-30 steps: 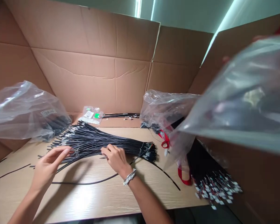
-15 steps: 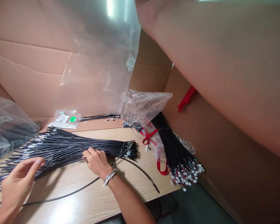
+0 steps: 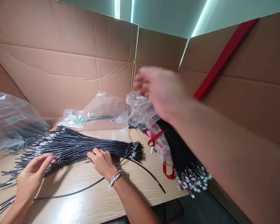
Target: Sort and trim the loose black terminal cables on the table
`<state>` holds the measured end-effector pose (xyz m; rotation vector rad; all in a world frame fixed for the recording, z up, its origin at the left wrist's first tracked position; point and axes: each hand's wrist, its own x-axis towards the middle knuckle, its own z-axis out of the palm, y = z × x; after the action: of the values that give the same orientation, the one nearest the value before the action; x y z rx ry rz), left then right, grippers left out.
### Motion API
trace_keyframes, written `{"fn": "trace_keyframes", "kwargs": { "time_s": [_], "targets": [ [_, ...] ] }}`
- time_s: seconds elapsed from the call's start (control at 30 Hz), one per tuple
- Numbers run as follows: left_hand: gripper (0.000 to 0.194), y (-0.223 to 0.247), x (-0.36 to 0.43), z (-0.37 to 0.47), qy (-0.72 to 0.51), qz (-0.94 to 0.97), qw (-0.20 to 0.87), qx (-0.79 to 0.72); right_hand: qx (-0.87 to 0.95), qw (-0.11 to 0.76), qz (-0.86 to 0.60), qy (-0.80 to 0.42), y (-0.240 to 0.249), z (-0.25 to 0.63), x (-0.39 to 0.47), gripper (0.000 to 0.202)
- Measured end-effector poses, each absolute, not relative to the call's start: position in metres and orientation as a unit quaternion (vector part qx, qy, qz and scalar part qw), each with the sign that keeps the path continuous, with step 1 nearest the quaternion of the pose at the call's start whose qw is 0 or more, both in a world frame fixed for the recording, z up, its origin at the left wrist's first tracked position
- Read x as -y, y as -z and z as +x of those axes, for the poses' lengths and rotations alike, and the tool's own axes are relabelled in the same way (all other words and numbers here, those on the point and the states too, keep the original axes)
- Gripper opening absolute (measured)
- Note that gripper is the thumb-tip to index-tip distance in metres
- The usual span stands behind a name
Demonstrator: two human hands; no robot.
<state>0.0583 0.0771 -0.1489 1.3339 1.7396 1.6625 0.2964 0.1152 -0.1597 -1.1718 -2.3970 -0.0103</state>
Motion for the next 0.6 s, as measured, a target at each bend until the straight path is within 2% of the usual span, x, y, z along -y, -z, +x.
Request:
{"fn": "trace_keyframes", "kwargs": {
  "time_s": [0.1,0.37,0.6],
  "targets": [
    [0.034,0.150,-0.077,0.057,-0.605,0.464,0.219,-0.609,0.871,0.240,-0.428,-0.009,0.159,0.295,-0.113,0.021],
    [0.042,0.149,-0.063,0.045,-0.599,0.491,0.199,-0.600,0.868,0.256,-0.420,-0.063,0.158,0.299,-0.116,0.029],
    [0.035,0.139,-0.005,-0.009,-0.469,0.563,0.088,-0.674,0.837,0.342,-0.423,-0.060,0.160,0.311,-0.119,0.038]
  ]
}}
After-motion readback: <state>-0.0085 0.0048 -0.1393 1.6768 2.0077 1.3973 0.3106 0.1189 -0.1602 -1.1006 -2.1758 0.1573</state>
